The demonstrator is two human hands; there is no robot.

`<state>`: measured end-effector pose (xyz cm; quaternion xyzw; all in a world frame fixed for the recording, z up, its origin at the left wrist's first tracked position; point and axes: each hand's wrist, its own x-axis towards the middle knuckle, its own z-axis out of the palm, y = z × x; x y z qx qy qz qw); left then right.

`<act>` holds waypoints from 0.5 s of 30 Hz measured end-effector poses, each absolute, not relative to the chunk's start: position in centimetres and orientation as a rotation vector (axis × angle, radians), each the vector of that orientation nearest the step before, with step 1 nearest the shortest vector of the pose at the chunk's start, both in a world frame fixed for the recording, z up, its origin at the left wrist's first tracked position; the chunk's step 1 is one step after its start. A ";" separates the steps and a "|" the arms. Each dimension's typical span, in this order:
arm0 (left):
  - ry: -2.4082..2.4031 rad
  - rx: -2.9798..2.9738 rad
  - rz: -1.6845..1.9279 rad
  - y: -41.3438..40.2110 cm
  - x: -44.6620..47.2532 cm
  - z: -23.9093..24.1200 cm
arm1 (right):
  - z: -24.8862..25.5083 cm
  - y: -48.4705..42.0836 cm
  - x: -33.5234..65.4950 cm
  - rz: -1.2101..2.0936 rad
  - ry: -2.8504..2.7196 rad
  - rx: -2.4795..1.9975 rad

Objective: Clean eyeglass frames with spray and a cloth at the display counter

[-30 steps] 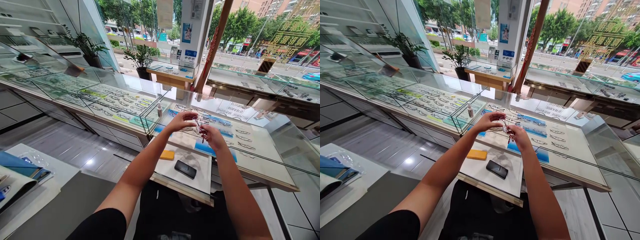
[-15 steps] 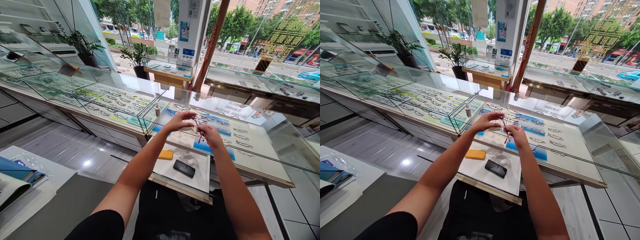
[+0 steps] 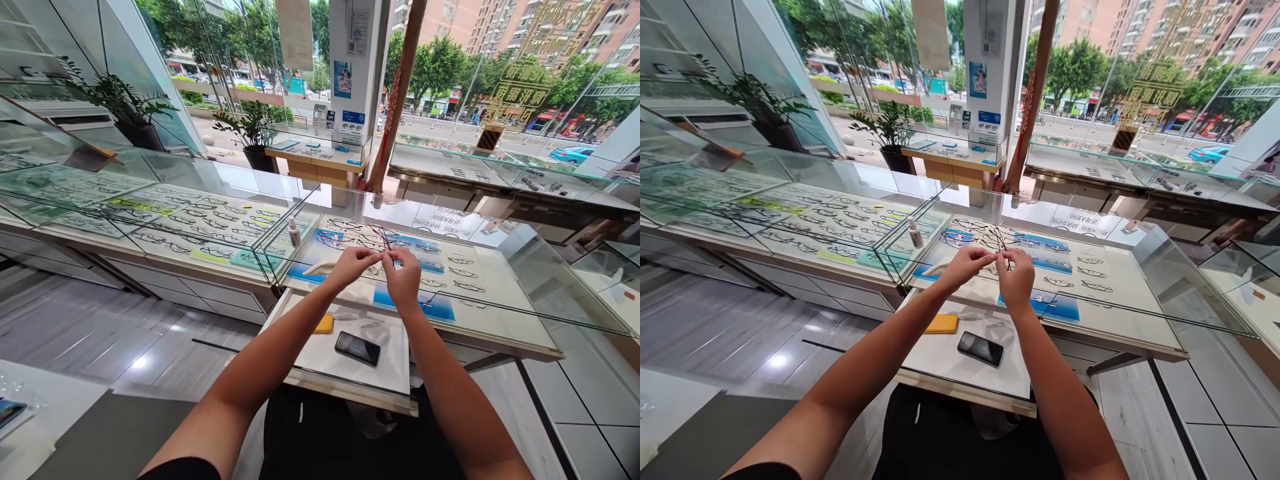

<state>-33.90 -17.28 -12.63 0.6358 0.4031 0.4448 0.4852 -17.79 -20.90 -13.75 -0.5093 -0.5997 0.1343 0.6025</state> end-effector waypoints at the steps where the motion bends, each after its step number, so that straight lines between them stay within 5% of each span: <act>1: 0.977 1.463 1.066 -17.4 -33.7 -12.6 | -13.8 -21.1 -18.0 0.240 -1.427 -1.189; 15: 1.010 1.298 1.181 -16.7 -34.3 -11.9 | -12.4 -21.2 -16.2 0.231 -1.416 -1.284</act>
